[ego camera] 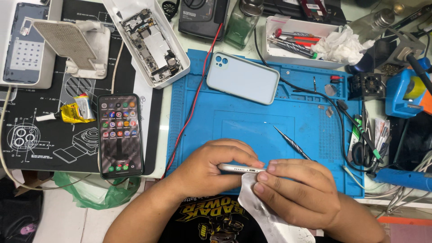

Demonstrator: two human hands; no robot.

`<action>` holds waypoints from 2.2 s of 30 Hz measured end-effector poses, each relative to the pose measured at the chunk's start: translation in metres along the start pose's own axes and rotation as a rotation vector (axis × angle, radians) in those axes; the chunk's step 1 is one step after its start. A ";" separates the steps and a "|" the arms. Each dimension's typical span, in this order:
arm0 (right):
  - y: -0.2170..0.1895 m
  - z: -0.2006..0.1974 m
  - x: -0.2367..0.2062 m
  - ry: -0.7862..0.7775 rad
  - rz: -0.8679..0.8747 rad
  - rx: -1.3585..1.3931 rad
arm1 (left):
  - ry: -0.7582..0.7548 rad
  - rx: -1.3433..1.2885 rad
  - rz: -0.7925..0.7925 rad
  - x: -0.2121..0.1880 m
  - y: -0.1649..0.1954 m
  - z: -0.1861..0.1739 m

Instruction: The person works at a repair bench on a disassembled smartphone. They handle the phone body, remove and reposition the back cover, use a pry tool on the device, and work inside the open phone near the battery with their fingers while holding the screen assembly open.

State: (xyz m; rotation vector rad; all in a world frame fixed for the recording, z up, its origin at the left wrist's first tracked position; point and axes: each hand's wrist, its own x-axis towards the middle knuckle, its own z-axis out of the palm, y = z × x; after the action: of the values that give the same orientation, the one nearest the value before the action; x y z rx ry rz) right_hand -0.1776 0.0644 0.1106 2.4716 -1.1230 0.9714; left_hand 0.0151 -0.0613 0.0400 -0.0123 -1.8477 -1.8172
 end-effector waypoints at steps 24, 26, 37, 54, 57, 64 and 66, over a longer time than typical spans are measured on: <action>-0.017 0.005 0.028 0.030 0.463 0.328 | 0.393 0.443 0.238 -0.030 0.013 0.021; -0.019 0.006 0.029 0.023 0.482 0.301 | 0.388 0.531 0.274 -0.030 0.015 0.017; -0.022 0.004 0.031 0.029 0.570 0.346 | 0.358 0.765 0.373 -0.025 0.034 0.003; -0.025 0.008 0.028 0.070 0.676 0.483 | 0.230 0.937 0.371 -0.023 0.059 -0.008; -0.028 0.012 0.021 0.123 0.691 0.506 | 0.285 0.946 0.341 -0.023 0.057 0.002; -0.028 -0.002 -0.019 0.285 1.077 0.428 | 0.432 0.955 0.401 -0.009 0.032 0.028; -0.009 -0.006 -0.033 0.116 1.294 0.358 | 0.453 0.946 0.388 -0.007 0.026 0.031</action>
State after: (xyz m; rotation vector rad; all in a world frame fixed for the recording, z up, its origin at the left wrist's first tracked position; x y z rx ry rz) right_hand -0.1890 0.0922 0.0930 1.6030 -2.7512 1.6460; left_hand 0.0192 -0.0276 0.0631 0.3300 -1.9928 -0.5201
